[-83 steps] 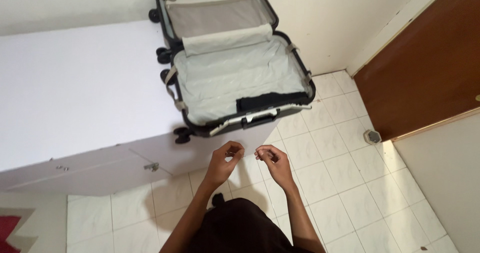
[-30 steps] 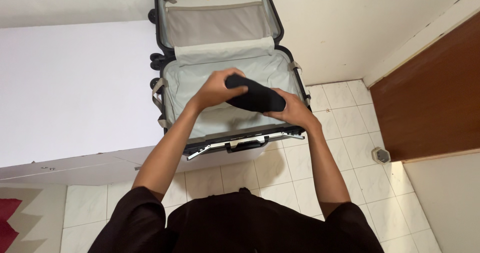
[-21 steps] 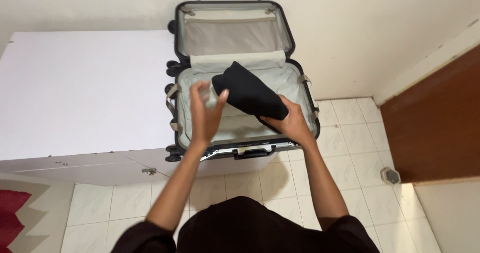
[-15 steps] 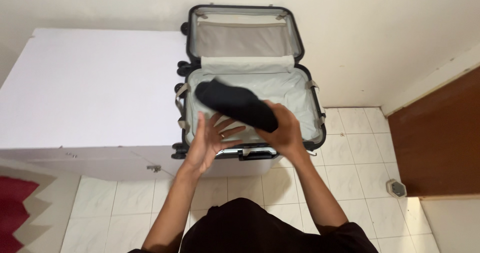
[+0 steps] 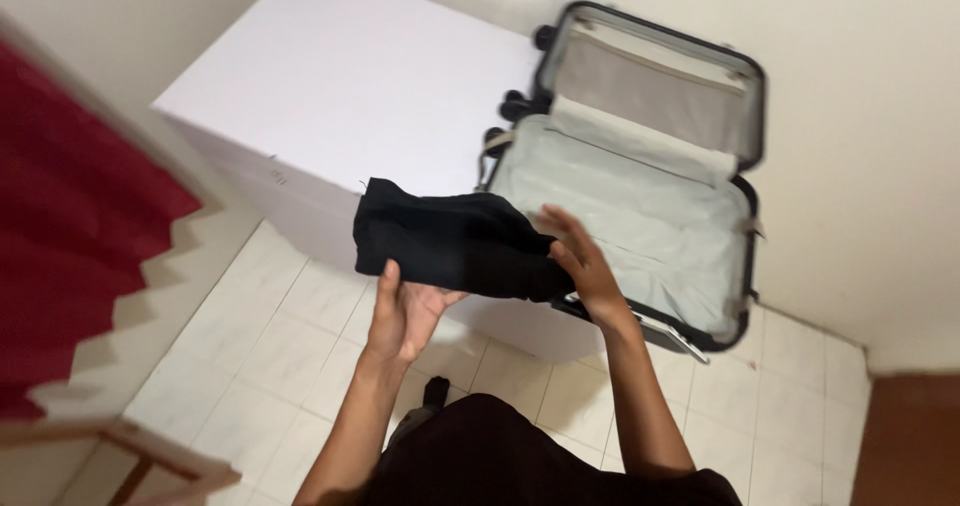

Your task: The person unpacks a suitcase placed on a white cabinet, removing folded clothes and a pink toiletry bag. They place the clothes on a wooden table and then unpack the toiletry bag, arranging its contents on the table.

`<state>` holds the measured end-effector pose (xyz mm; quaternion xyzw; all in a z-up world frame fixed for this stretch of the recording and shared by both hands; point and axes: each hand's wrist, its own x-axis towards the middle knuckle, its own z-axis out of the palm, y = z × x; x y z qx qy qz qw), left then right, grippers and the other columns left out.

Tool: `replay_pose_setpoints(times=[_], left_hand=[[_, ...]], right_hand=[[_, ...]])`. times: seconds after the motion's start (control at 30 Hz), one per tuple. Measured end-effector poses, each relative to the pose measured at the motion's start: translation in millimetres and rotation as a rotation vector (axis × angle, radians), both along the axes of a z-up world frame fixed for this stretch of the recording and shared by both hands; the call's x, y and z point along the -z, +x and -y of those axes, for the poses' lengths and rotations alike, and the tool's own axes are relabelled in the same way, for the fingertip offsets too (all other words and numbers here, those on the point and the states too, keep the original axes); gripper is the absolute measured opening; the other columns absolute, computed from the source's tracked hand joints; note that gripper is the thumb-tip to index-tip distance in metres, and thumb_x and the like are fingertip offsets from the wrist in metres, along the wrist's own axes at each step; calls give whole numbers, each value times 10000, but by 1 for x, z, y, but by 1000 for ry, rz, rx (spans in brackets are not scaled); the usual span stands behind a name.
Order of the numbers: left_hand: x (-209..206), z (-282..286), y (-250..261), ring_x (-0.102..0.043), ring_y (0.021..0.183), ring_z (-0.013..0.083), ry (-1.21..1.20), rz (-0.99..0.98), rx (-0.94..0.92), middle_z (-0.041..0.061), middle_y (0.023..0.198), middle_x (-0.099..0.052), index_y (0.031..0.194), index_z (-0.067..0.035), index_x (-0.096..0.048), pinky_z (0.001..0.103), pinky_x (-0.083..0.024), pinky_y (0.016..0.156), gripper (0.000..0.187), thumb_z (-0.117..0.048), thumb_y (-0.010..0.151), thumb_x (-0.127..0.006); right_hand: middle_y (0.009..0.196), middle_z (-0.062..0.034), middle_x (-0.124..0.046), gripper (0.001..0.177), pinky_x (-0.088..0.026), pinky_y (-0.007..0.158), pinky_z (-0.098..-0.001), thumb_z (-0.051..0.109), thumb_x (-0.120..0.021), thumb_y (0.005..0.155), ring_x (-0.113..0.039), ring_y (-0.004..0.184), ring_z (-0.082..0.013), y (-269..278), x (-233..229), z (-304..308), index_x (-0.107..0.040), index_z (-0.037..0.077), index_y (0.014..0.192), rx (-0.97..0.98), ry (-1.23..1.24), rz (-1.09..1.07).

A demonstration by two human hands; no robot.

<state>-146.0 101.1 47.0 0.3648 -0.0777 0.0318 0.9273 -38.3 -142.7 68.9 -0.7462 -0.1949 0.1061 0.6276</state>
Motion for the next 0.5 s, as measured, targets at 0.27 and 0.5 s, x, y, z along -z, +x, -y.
replay_pose_setpoints(times=[0.27,0.5], left_hand=[[59,-51,-95,-435,1464,356,78,-16,-162,225,1546,-455,1558,58,-301,542,-373,1214,972,-471,895,-776],[56,-75,-228,-543,1369,293,44,-114,-562,180,1490,-534,1536,20,-352,479,-487,1096,864,-394,889,-748]], right_hand=[[1070,-108,-661,599,-593,708,-386,174,-748,878,-655,923,-230,-2,57,-54,-546,11,1418,-377,278,-571],[1063,-104,-687,543,-505,920,-345,122,-785,818,-649,985,-187,-43,51,-143,-626,-15,1318,-577,48,-406]])
